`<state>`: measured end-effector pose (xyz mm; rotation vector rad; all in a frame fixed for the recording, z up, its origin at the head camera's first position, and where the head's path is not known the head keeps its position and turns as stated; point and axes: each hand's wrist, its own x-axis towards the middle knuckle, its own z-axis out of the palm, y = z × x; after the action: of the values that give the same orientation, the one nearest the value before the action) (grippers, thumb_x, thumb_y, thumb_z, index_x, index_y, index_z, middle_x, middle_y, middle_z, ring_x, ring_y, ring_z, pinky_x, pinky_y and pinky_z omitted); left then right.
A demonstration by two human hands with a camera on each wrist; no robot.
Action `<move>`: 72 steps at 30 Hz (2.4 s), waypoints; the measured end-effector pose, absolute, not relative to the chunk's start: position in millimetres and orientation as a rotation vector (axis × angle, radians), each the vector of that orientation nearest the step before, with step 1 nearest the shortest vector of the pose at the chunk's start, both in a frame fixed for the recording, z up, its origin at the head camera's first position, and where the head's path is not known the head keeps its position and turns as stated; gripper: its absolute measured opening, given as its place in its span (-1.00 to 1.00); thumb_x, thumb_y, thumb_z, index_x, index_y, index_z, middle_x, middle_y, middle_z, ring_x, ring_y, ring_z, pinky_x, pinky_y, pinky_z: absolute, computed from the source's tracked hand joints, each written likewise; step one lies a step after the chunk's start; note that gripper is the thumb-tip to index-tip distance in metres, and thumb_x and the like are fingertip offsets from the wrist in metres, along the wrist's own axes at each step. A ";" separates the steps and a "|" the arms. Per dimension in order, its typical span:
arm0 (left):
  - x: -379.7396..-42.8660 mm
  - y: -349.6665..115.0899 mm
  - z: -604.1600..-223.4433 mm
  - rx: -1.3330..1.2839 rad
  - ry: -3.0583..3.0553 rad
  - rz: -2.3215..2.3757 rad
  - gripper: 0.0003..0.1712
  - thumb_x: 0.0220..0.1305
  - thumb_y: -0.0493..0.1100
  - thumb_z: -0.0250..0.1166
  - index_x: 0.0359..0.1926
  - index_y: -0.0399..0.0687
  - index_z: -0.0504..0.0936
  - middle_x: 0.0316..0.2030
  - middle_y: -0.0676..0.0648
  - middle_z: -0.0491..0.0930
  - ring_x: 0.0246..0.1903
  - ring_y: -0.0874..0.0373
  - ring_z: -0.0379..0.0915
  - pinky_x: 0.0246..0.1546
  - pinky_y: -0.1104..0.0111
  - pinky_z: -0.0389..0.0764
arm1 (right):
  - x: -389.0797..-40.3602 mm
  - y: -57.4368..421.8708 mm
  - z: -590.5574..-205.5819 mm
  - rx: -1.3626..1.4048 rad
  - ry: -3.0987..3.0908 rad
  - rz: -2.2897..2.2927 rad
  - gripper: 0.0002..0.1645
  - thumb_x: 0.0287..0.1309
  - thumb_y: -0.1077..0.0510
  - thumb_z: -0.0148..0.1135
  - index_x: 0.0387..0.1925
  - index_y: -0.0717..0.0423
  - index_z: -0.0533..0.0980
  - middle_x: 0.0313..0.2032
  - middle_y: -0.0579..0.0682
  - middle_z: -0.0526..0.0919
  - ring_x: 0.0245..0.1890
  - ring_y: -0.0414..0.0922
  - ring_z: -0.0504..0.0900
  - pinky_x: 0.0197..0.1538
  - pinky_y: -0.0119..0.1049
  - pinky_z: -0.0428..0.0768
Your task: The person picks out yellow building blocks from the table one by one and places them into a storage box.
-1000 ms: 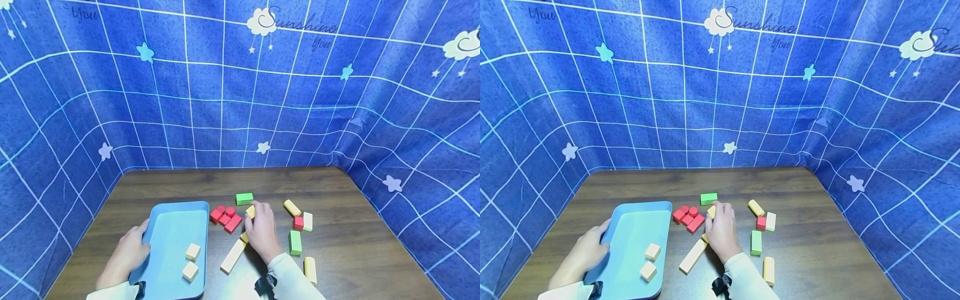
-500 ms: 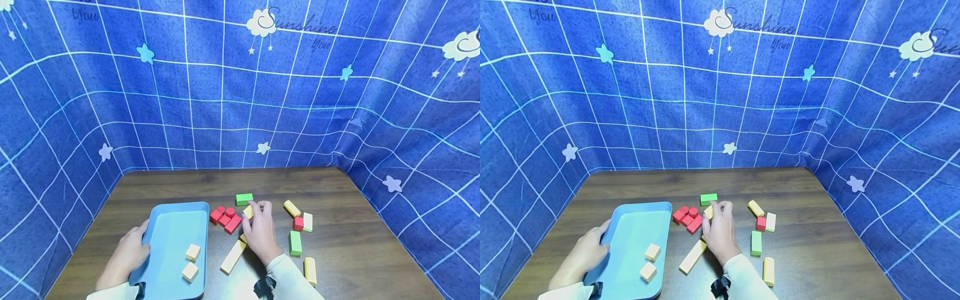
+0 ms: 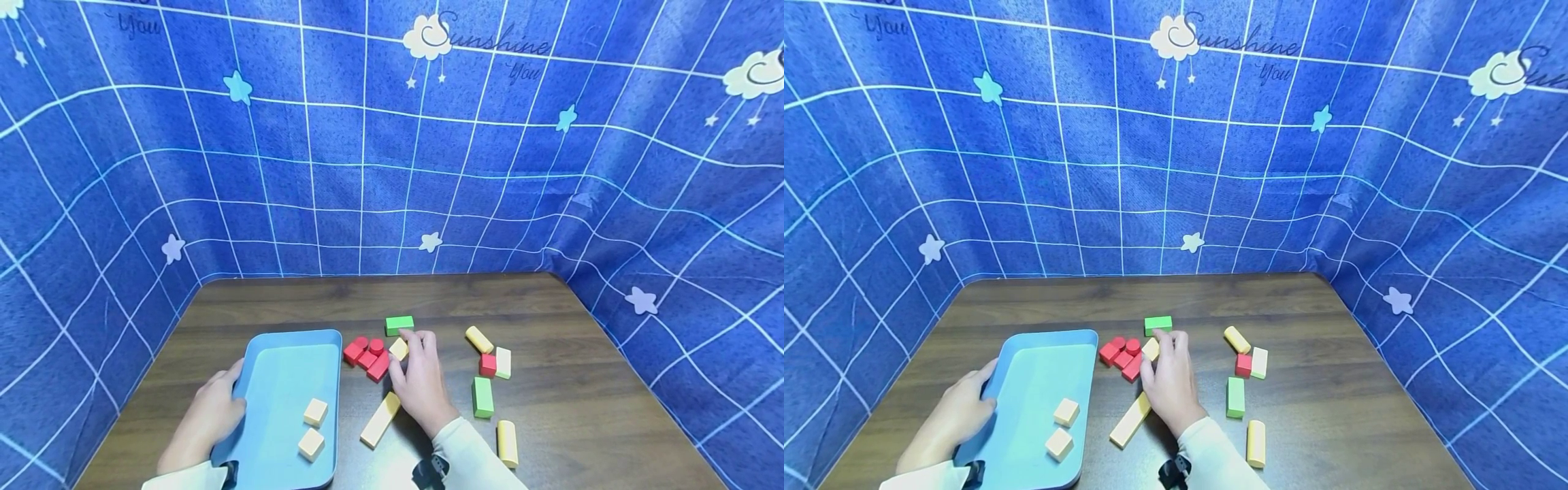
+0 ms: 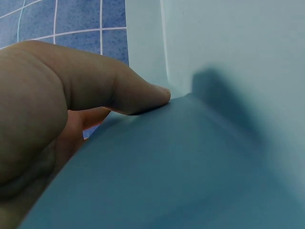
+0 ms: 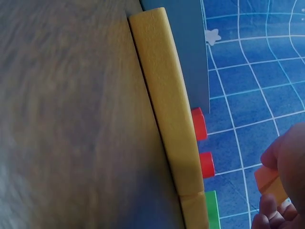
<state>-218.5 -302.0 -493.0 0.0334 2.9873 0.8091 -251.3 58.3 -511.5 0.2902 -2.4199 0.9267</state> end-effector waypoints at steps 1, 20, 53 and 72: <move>-218.5 -301.9 -492.8 0.036 2.992 0.809 -0.20 0.13 -0.34 0.05 0.39 -0.37 -0.01 0.17 -0.51 0.22 0.08 -0.37 0.20 -0.02 -0.30 0.33 | -251.3 58.1 -511.5 0.292 -2.421 0.930 -0.38 0.11 0.01 0.23 0.22 -0.02 0.35 -0.05 -0.04 0.30 -0.29 -0.22 0.38 -0.21 -0.21 0.56; -219.1 -301.3 -491.6 0.041 2.993 0.796 -0.21 0.14 -0.33 0.05 0.39 -0.37 0.01 0.15 -0.51 0.24 0.06 -0.36 0.23 -0.04 -0.29 0.35 | -245.6 49.6 -509.6 0.368 -2.331 0.953 -0.50 0.00 0.05 0.30 -0.01 0.04 0.37 -0.15 -0.09 0.34 -0.38 -0.23 0.40 -0.34 -0.36 0.50; -218.6 -302.9 -491.4 0.027 2.979 0.814 -0.20 0.15 -0.32 0.07 0.40 -0.34 -0.02 0.15 -0.51 0.23 0.03 -0.31 0.26 -0.05 -0.29 0.36 | -235.4 34.2 -506.5 0.528 -2.282 0.843 -0.53 -0.11 -0.02 0.41 -0.08 -0.05 0.57 -0.13 -0.12 0.38 -0.16 -0.25 0.34 -0.23 -0.28 0.48; -218.5 -301.9 -493.5 0.047 3.013 0.829 -0.21 0.11 -0.33 0.06 0.38 -0.37 0.04 0.15 -0.50 0.26 0.07 -0.35 0.23 -0.02 -0.27 0.35 | -231.2 28.5 -508.2 0.649 -2.282 0.810 -0.53 -0.10 -0.05 0.41 -0.07 -0.09 0.60 -0.23 -0.21 0.40 -0.16 -0.25 0.34 -0.22 -0.29 0.47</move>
<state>-218.5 -301.9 -493.5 0.0471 3.0129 0.8285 -231.2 28.5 -508.2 0.6494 -2.2822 0.8103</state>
